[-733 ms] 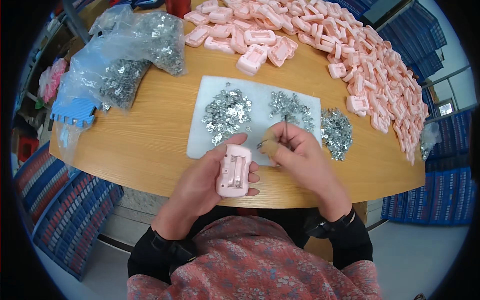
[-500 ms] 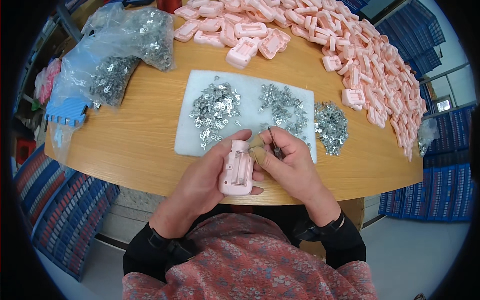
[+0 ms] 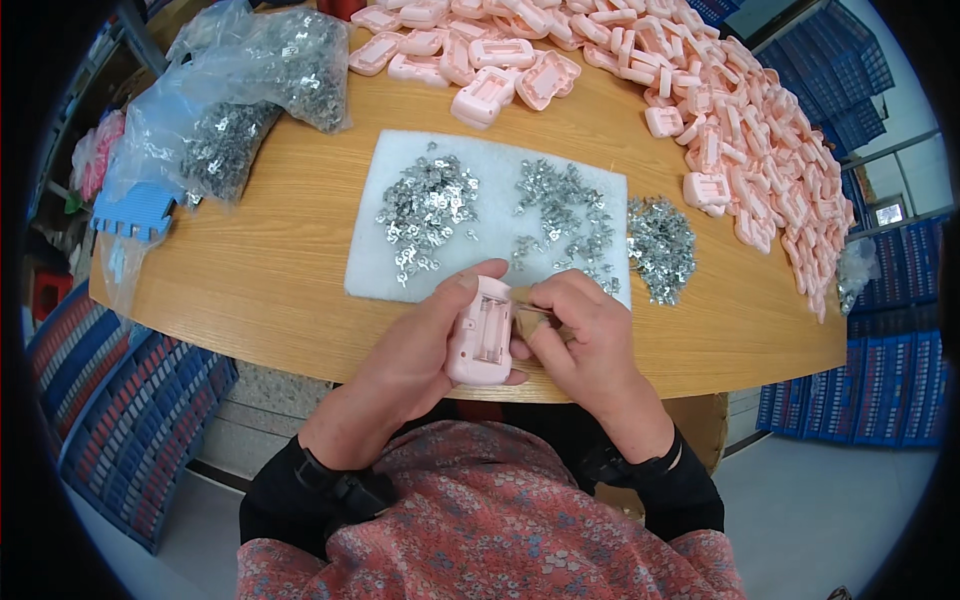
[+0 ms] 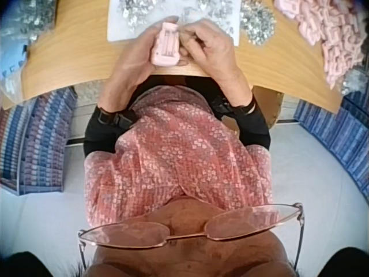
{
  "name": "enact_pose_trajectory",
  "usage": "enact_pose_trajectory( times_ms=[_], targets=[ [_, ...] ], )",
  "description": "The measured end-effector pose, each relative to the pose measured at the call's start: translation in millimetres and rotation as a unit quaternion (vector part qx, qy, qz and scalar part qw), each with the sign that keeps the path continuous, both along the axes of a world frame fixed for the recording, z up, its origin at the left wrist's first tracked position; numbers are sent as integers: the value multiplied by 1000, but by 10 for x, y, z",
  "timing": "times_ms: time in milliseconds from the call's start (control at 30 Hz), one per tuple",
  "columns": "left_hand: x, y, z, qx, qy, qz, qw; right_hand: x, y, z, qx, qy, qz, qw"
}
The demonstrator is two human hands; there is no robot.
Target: The person inserts small metal components into pink plastic casings using a small metal tool. They pick up a casing, insert a metal piece, and then place the finished unit on the table, repeating this process continuously.
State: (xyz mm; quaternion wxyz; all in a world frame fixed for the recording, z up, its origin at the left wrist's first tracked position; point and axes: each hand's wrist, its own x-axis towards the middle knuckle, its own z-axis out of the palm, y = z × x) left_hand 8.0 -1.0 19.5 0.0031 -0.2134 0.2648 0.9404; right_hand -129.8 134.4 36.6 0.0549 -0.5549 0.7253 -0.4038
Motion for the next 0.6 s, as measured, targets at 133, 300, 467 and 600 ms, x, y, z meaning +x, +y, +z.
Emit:
enact_pose_trajectory(
  times_ms=[133, 300, 467, 600],
  targets=[
    [1, -14, 7, -18, -12, -10, 1000, 36, 50, 75, 10, -58, -49, 997],
    [2, 69, 60, -81, 10, -17, 997, 66, 54, 6, 24, -344, -45, 938],
    [-3, 130, 98, -160, 10, -15, 987, 110, 82, 39, 47, -461, -50, 885],
    [12, 162, 81, -165, 10, -19, 986, 99, 107, 45, 75, -452, -36, 888]
  ],
)
